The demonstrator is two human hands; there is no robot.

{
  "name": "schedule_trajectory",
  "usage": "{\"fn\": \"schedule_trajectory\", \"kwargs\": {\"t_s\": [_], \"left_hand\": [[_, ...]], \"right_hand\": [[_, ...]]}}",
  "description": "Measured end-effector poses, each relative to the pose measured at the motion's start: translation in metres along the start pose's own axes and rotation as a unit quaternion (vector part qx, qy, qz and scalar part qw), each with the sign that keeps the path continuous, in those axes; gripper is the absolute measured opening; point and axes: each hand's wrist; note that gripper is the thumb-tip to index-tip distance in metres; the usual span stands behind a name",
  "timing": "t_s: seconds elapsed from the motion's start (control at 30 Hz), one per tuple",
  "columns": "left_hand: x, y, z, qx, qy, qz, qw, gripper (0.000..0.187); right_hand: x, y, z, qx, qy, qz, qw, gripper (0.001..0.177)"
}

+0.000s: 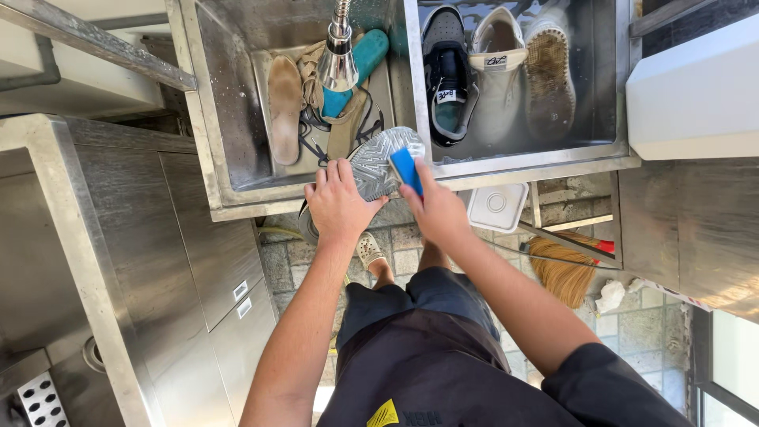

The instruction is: The person cleans a single black sneaker using a multifunctional shoe washing machine. They spray the sole with a handheld sprayer, use a metal pick to remove debris from the treads, and scrub the sole with a brush under running water.

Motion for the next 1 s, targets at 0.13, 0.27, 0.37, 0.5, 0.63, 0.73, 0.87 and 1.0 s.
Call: {"fn": "schedule_trajectory", "kwargs": {"t_s": [0.13, 0.27, 0.37, 0.5, 0.63, 0.73, 0.87, 1.0], "left_hand": [[0.002, -0.002, -0.001, -0.006, 0.000, 0.012, 1.000, 0.092], [-0.002, -0.001, -0.002, -0.007, -0.016, 0.008, 1.000, 0.093], [-0.005, 0.001, -0.002, -0.009, -0.016, 0.020, 1.000, 0.093], [-0.017, 0.001, -0.004, 0.000, -0.033, 0.010, 0.999, 0.083], [-0.019, -0.005, -0.003, -0.007, -0.030, 0.050, 0.998, 0.083], [-0.011, 0.000, -0.003, 0.004, -0.004, 0.012, 1.000, 0.090], [-0.001, 0.002, 0.001, 0.000, -0.008, 0.033, 0.999, 0.092], [0.002, 0.002, -0.001, -0.002, 0.011, -0.010, 1.000, 0.097]], "right_hand": [[-0.002, 0.024, -0.004, -0.048, -0.019, -0.065, 0.997, 0.064], [0.005, -0.001, 0.012, 0.060, 0.050, -0.007, 0.997, 0.056], [0.011, -0.023, 0.015, 0.021, 0.101, 0.041, 0.994, 0.055], [-0.019, 0.006, -0.008, 0.066, 0.095, 0.077, 0.990, 0.058], [-0.023, 0.022, -0.015, 0.166, 0.052, 0.112, 0.978, 0.056], [-0.013, 0.012, -0.004, 0.085, 0.073, 0.064, 0.992, 0.057], [-0.016, 0.013, -0.004, 0.043, 0.045, 0.099, 0.993, 0.061], [-0.008, -0.004, 0.005, 0.027, 0.056, 0.132, 0.989, 0.059]]}}
Point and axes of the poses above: each hand's wrist, its own y-axis away from the middle knuckle, its own x-axis out of the back of the hand, z = x × y, and after that the axes turned 8 degrees about -y, right-handed
